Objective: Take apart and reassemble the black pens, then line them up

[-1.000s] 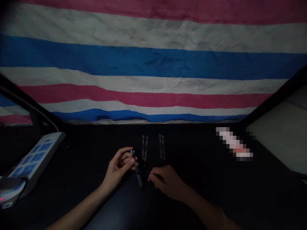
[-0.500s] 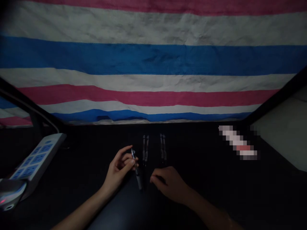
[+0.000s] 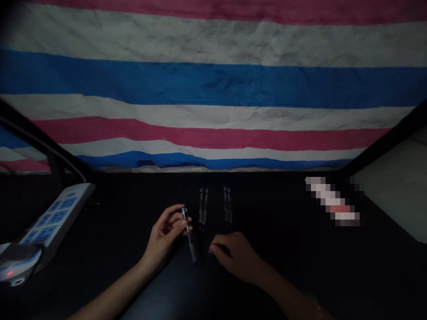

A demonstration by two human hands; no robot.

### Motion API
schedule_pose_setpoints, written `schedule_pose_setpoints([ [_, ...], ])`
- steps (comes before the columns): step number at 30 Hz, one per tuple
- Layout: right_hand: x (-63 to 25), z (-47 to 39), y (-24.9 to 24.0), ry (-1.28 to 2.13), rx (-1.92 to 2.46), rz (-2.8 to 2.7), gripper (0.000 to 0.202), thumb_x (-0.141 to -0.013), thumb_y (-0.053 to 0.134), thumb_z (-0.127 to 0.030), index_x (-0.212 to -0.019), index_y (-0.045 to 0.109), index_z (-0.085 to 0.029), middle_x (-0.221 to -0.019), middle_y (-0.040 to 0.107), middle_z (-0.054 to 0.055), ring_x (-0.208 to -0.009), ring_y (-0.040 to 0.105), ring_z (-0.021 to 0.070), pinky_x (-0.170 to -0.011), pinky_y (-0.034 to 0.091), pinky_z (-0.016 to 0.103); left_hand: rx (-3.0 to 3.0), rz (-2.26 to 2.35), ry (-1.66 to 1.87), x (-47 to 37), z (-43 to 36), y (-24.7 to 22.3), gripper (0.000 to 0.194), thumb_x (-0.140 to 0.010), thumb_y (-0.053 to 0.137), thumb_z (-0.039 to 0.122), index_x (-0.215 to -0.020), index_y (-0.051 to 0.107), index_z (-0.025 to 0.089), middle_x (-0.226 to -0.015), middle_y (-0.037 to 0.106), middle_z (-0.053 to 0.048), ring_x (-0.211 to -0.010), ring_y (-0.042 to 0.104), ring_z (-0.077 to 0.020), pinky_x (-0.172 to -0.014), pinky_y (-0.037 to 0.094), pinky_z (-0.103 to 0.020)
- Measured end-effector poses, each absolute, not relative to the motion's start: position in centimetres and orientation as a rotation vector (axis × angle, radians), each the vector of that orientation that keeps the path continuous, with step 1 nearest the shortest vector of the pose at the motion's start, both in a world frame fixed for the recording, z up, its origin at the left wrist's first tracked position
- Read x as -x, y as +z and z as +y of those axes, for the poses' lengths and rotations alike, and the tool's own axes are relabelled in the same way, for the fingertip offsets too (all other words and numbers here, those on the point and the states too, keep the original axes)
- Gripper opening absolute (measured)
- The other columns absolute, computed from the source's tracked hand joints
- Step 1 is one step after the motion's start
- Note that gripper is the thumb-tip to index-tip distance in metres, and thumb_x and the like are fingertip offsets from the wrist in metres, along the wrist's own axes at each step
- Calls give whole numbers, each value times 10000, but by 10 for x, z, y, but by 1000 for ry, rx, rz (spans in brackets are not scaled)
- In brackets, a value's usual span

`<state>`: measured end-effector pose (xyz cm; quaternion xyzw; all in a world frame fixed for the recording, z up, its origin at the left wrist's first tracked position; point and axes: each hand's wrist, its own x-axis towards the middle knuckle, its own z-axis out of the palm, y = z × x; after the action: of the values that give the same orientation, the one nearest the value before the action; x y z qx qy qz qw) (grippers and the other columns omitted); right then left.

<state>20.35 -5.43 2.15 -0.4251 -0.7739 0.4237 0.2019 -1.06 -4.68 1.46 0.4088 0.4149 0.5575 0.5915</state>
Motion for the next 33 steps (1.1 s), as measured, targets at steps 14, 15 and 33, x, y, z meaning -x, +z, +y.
schedule_pose_setpoints([
  [14,-203,-57,24,1187,1184,-2136,216,-878,476,-192,-763,658,-171,-558,572,-44,-514,519,80,-526,349,178,-1088,1069,1342,17,-4,53,503,-716,732,268,-1172,525,219,-759,642,22,-728,651,-148,-644,552,-249],
  [15,-204,-58,23,1186,1181,-2134,216,-878,475,-191,-762,656,-172,-561,574,-44,-515,520,79,-526,350,178,-1123,1093,1325,18,4,54,513,-707,732,275,-1174,529,212,-737,639,26,-702,648,-146,-637,553,-253],
  [33,-218,-55,23,548,1149,-2300,246,-900,443,-167,-1092,597,-181,-961,673,69,-860,620,175,-752,495,303,-1345,1419,1073,10,22,24,362,-634,738,207,-983,652,164,-905,638,-54,-455,587,-91,-403,489,-207],
])
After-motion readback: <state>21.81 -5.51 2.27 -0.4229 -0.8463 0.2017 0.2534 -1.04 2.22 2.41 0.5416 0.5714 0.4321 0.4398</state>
